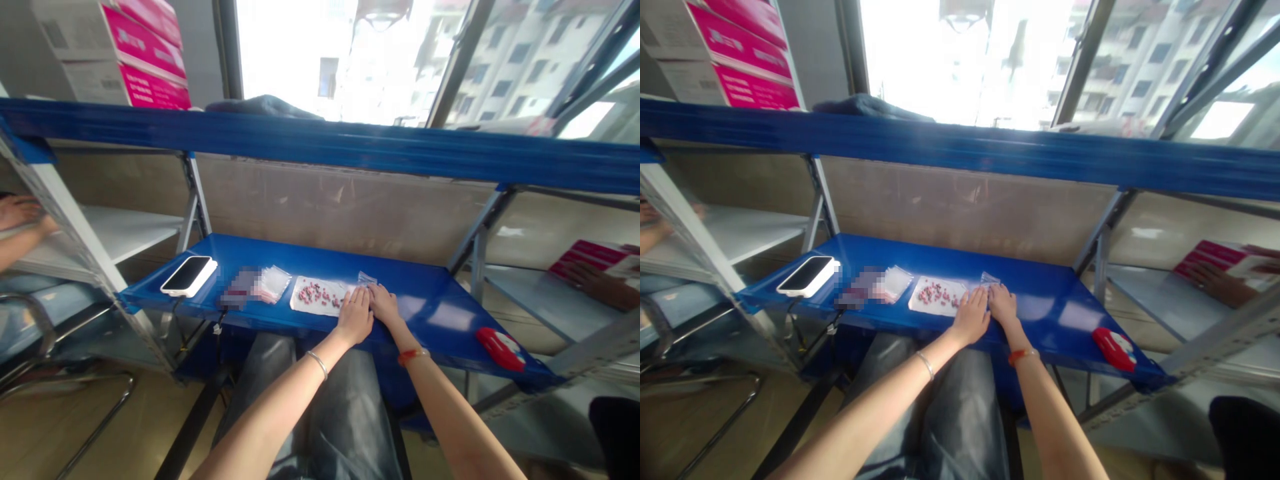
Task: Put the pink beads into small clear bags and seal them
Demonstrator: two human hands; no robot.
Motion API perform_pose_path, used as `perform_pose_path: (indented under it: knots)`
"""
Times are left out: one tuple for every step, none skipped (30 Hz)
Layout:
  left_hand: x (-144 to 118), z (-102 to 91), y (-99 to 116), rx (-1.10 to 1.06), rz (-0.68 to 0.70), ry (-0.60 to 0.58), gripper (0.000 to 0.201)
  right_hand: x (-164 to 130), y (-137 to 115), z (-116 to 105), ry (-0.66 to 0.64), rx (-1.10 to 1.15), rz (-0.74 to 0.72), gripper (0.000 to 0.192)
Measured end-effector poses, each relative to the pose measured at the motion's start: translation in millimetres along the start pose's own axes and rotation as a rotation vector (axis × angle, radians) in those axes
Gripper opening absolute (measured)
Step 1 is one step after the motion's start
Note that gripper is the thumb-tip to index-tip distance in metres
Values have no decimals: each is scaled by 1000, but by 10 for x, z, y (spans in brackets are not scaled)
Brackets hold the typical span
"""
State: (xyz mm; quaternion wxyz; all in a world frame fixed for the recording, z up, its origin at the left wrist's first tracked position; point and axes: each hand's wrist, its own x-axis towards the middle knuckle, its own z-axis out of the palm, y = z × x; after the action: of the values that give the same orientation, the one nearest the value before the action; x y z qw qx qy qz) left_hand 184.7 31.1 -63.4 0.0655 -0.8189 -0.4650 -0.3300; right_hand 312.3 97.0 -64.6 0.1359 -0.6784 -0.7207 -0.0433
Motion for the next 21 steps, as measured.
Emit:
perform_pose_path:
  knots:
    - [-8, -25, -6, 3, -4, 23, 48, -1, -2, 5, 2, 11, 18, 44]
    - [-15, -53, -23, 6, -9, 37, 46, -7, -4, 6, 10, 25, 39, 44]
    - [-22, -87, -52, 10, -15, 48, 45, -15, -6, 3, 23, 41, 58, 44]
    - [-31, -126, -95, 14, -32, 64, 44, -24, -8, -2, 41, 53, 70, 44]
    - [-44, -172, -153, 20, -59, 85, 43, -33, -11, -8, 62, 61, 77, 45]
    - [-62, -228, -226, 29, -98, 109, 42, -42, -16, -14, 85, 62, 80, 45]
    - [-87, -295, -311, 43, -166, 154, 40, -51, -22, -20, 105, 61, 81, 44]
    - [-121, -374, -409, 62, -226, 194, 39, -60, -29, -25, 123, 57, 83, 44]
    - [-165, -462, -516, 87, -281, 231, 38, -67, -36, -28, 139, 51, 83, 44]
    - [-220, -558, -630, 118, -340, 273, 37, -74, -43, -30, 156, 45, 84, 44]
    - [-283, -657, -748, 154, -414, 319, 37, -80, -49, -30, 174, 40, 82, 43]
    - [-352, -754, -869, 190, -490, 363, 37, -85, -54, -30, 191, 37, 78, 43]
    - [-423, -844, -987, 223, -567, 401, 37, -89, -57, -29, 205, 36, 71, 43]
    - [-493, -922, -1101, 255, -639, 436, 38, -92, -60, -28, 216, 36, 61, 42]
    - [-558, -984, -1206, 285, -713, 455, 40, -94, -62, -27, 227, 36, 53, 42]
    - [-614, -1029, -1300, 308, -767, 457, 43, -96, -64, -26, 237, 37, 50, 42]
    - [-660, -1057, -1380, 328, -797, 443, 46, -99, -65, -25, 247, 38, 49, 42]
    - [-695, -1068, -1445, 343, -808, 420, 46, -104, -68, -25, 259, 39, 52, 42]
    - [-719, -1065, -1494, 351, -806, 392, 45, -111, -71, -27, 274, 41, 55, 42]
    - [-734, -1052, -1528, 353, -795, 366, 43, -121, -75, -29, 290, 44, 56, 42]
    - [-743, -1032, -1548, 348, -779, 345, 39, -134, -80, -34, 306, 48, 53, 42]
